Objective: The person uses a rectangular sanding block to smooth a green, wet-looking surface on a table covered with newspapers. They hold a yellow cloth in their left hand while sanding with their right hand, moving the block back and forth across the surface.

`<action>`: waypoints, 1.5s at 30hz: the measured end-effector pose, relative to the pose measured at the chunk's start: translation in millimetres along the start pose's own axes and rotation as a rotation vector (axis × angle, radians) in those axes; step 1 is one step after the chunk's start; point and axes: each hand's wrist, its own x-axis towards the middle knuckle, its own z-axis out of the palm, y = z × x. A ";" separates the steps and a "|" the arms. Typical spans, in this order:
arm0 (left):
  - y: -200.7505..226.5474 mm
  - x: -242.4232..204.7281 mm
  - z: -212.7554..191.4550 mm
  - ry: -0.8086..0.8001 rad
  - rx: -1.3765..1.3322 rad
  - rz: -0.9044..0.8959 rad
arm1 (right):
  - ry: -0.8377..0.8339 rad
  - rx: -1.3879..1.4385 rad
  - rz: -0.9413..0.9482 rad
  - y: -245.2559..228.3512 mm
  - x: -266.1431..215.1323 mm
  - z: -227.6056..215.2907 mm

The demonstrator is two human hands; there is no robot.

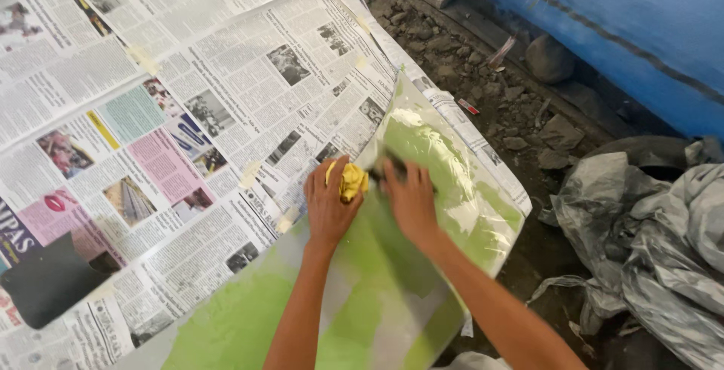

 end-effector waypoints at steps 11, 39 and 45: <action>5.9 -3.6 -4.8 -0.015 0.010 -0.012 | -0.016 -0.015 0.054 12.8 42.7 21.3; 8.5 -1.0 -2.3 0.021 0.029 0.002 | 0.018 0.083 0.030 14.7 47.9 24.8; 7.5 3.5 0.1 0.032 0.024 -0.029 | 0.017 0.029 -0.090 0.6 -18.3 -15.6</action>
